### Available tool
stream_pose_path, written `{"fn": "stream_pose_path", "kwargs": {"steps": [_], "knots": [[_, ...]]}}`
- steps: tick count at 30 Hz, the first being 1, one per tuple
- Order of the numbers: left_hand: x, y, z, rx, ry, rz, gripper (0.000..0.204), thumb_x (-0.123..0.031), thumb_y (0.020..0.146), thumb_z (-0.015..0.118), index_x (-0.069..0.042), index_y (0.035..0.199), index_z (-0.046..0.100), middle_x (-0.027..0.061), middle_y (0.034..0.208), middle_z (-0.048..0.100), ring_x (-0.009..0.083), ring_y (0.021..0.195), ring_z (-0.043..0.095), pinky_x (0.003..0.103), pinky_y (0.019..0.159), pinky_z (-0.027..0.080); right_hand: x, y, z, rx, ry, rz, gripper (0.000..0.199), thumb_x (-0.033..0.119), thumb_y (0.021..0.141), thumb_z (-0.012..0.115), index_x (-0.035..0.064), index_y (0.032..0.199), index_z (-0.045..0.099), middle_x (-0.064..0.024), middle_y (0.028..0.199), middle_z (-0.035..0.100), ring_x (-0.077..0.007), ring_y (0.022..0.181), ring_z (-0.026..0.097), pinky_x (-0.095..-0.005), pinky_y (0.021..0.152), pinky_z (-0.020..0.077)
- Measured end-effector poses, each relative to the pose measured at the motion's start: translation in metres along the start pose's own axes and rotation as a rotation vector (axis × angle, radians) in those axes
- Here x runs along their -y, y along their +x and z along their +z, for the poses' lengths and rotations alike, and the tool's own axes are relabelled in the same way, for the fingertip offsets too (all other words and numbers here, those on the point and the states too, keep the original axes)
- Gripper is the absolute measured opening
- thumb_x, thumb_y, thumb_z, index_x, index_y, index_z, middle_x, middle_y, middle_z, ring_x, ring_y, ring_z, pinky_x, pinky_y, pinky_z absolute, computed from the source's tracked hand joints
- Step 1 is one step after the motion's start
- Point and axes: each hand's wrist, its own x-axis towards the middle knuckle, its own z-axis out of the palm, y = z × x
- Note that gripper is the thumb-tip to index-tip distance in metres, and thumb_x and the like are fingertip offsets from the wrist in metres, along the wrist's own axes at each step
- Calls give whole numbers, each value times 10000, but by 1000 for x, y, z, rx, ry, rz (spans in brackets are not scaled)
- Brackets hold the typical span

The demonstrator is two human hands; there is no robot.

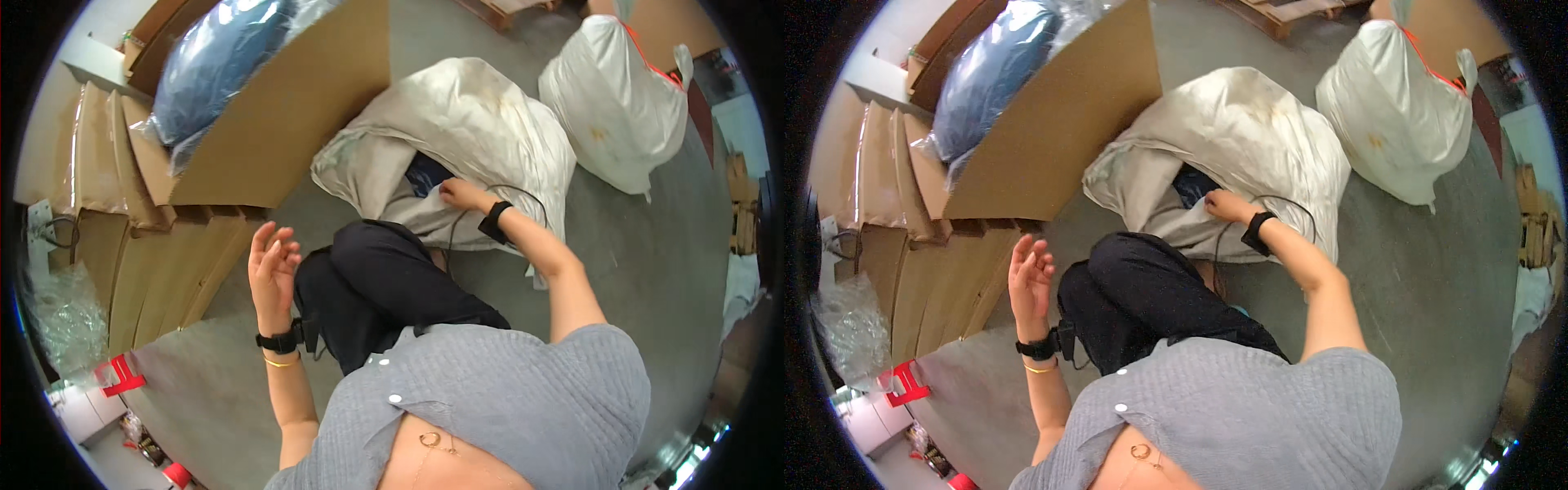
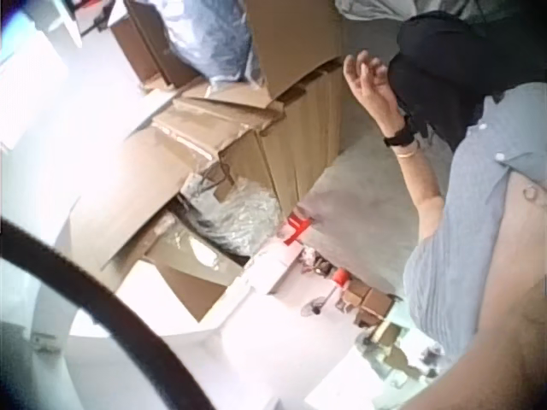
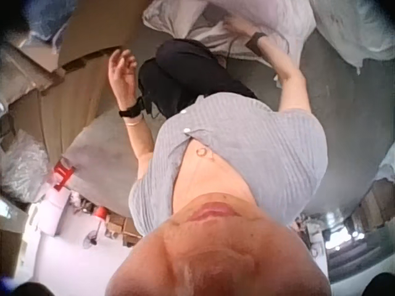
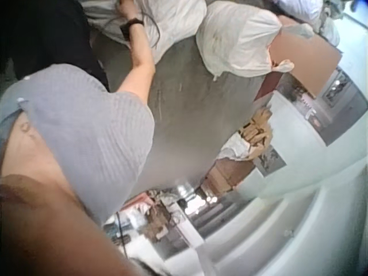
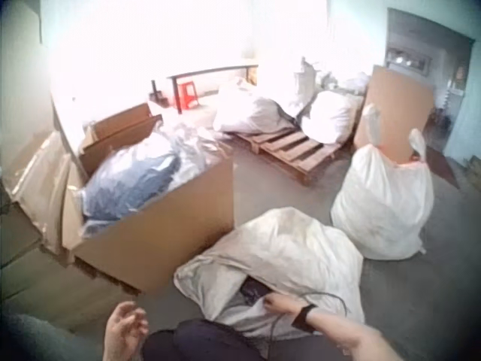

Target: The person repeatedly takes blue circular cushions wrapped in clear plastic from a large white sack and places them into a cardboard box. The person handles the cushions by hand, occasionally adjusting the plastic wrapping or checking the label before moving them to the box.

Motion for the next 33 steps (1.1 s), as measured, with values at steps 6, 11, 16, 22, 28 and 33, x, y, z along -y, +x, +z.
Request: {"fn": "stream_pose_path", "kwargs": {"steps": [6,11,16,22,28,33], "knots": [[44,-26,-16,24,-204,16,304,-66,859,498,-28,1159,463,115,1042,561,181,886,552,288,737,501,-34,-42,47,448,-245,331,295,188,782,461,18,993,576,-193,947,605,-351,863,571,-394,765,442],[45,-32,-21,-1,-218,105,298,-67,871,477,-30,1166,454,120,1052,544,195,920,543,340,852,474,-48,14,41,-369,103,207,227,147,767,468,7,909,577,-212,904,602,-376,848,570,-403,746,449],[42,-31,-20,-36,-195,84,290,-78,882,464,-32,1167,451,117,1053,540,196,931,536,345,882,454,-139,11,120,507,-280,388,333,179,810,441,75,1107,549,-168,1164,536,-326,1054,527,-419,883,412],[44,-37,-26,44,-175,118,328,-101,901,443,-30,1220,411,105,1117,510,186,984,516,343,915,429,-177,-78,171,291,-60,777,436,256,836,396,28,1198,483,-152,1252,447,-293,1158,422,-371,984,292],[43,-29,-22,-128,-131,85,306,-113,886,471,-63,1187,443,81,1033,513,158,891,497,331,865,427,-222,-32,216,-432,1438,947,425,300,920,312,99,1288,377,-130,1241,475,-276,1123,456,-377,970,315],[38,-33,-13,-146,-123,116,300,-107,867,508,-70,1161,463,78,976,532,155,846,525,330,811,468,-163,12,180,-432,1209,905,427,303,920,312,99,1290,375,-126,1245,471,-276,1128,451,-380,972,314]]}}
